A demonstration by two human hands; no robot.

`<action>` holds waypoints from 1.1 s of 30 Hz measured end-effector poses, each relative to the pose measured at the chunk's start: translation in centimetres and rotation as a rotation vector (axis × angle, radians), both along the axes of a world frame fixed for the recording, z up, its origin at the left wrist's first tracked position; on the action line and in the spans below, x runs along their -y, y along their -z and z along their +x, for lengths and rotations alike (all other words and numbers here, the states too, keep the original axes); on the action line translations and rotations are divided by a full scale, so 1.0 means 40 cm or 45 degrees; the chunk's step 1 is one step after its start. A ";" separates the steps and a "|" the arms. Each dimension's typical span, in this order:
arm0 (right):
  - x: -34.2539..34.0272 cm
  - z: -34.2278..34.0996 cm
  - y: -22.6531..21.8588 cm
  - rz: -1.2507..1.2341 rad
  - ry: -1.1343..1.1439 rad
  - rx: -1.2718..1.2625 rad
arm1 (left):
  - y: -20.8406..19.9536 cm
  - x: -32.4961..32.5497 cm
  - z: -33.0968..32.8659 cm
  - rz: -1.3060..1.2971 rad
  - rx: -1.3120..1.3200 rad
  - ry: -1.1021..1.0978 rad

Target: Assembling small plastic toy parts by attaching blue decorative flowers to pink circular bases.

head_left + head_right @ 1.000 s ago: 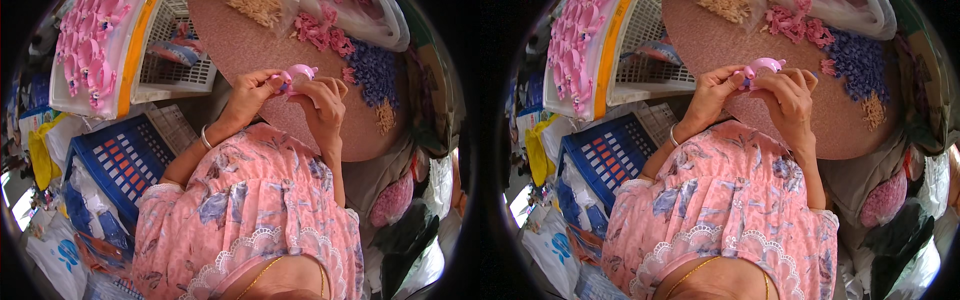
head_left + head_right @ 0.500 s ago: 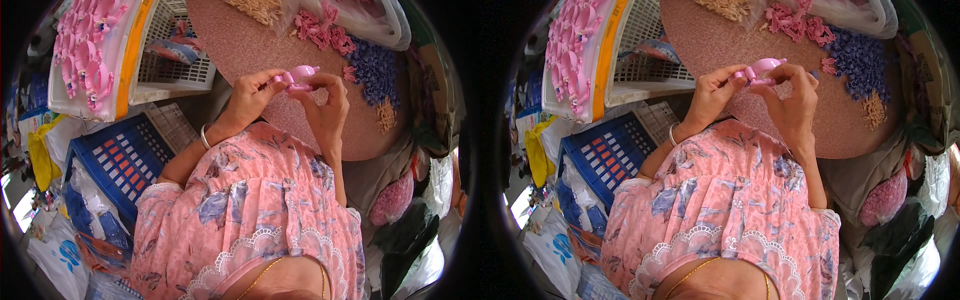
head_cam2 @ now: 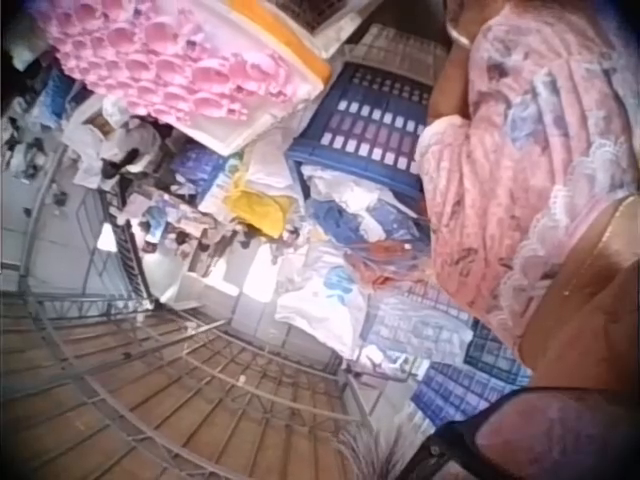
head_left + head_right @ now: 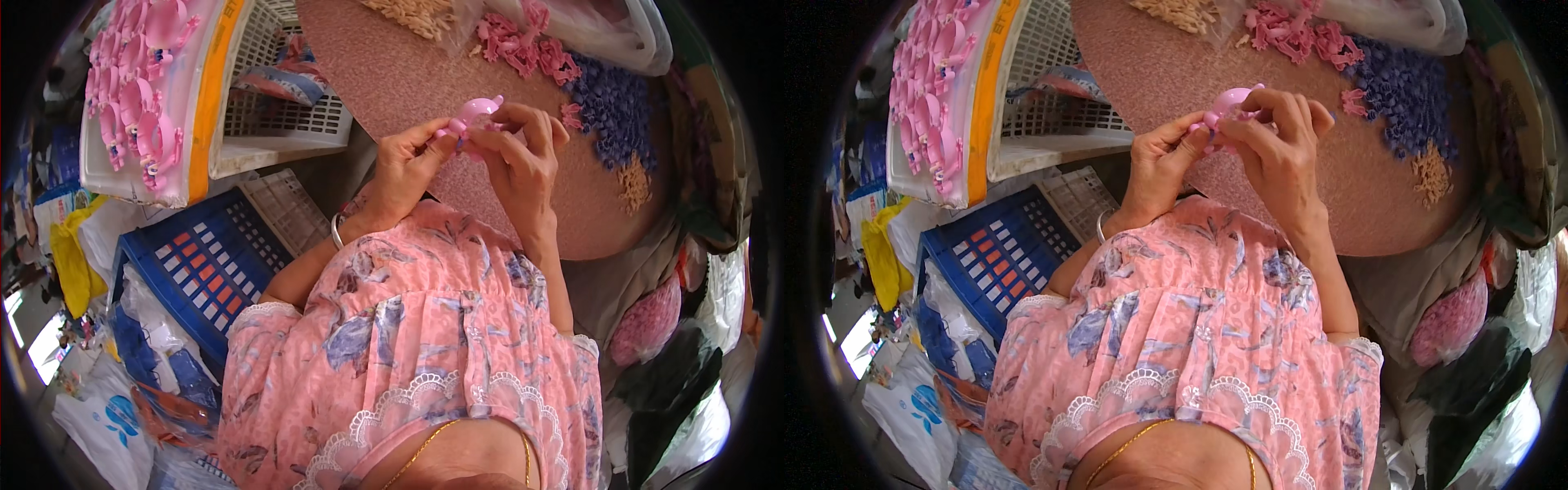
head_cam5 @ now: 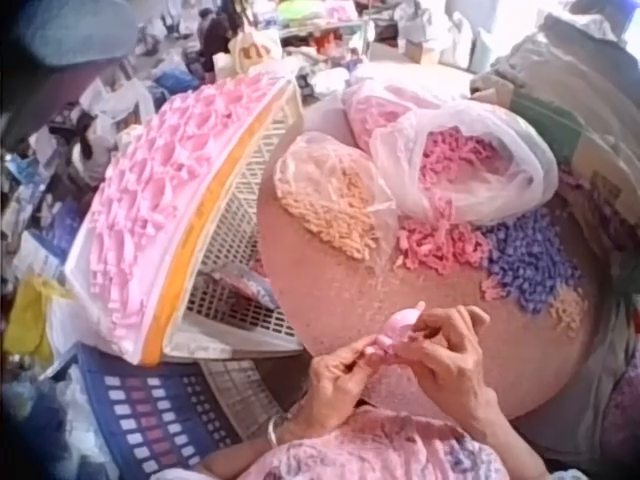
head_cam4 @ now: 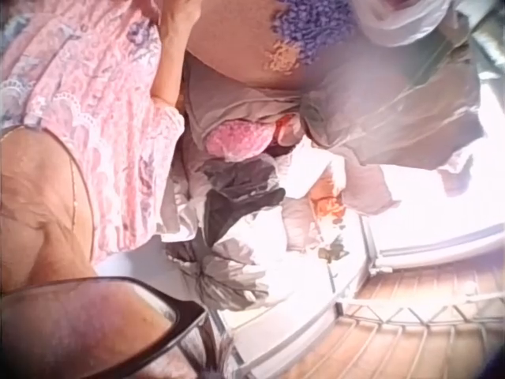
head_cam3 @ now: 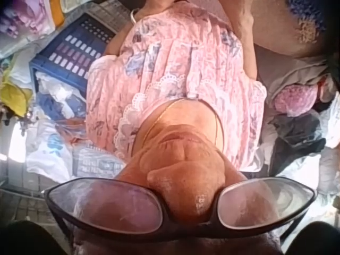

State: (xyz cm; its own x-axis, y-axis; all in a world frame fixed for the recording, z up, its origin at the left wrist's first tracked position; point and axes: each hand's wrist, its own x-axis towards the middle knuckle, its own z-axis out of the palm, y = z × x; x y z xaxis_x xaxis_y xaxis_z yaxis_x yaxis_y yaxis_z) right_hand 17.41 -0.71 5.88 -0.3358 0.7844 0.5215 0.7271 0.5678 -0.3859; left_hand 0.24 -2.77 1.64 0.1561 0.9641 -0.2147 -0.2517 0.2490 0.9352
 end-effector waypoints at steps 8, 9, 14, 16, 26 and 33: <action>-0.055 -0.002 0.024 -0.139 0.424 -0.450 | -0.007 -0.013 0.014 -0.372 0.349 -0.016; -0.052 -0.013 0.019 -0.139 0.420 -0.452 | -0.004 -0.012 0.015 -0.370 0.348 -0.020; -0.015 -0.023 -0.059 -0.125 0.199 0.004 | -0.022 -0.015 0.010 -0.241 0.316 -0.232; 0.003 -0.018 -0.078 -0.197 0.119 0.026 | -0.015 -0.014 0.004 -0.168 0.223 -0.232; -0.029 0.012 -0.068 -0.019 -0.167 0.079 | -0.049 -0.006 -0.014 0.051 -0.107 -0.115; -0.035 0.004 -0.095 -0.303 -0.208 -0.015 | -0.041 -0.006 -0.013 0.043 -0.089 -0.128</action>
State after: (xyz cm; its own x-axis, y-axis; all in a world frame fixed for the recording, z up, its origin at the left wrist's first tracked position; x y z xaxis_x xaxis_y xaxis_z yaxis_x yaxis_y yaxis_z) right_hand 17.59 0.67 9.70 -0.4628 0.8212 0.3340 0.6278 0.5696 -0.5305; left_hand -0.29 -2.55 3.28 0.0440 0.9811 -0.1886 -0.2080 0.1936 0.9588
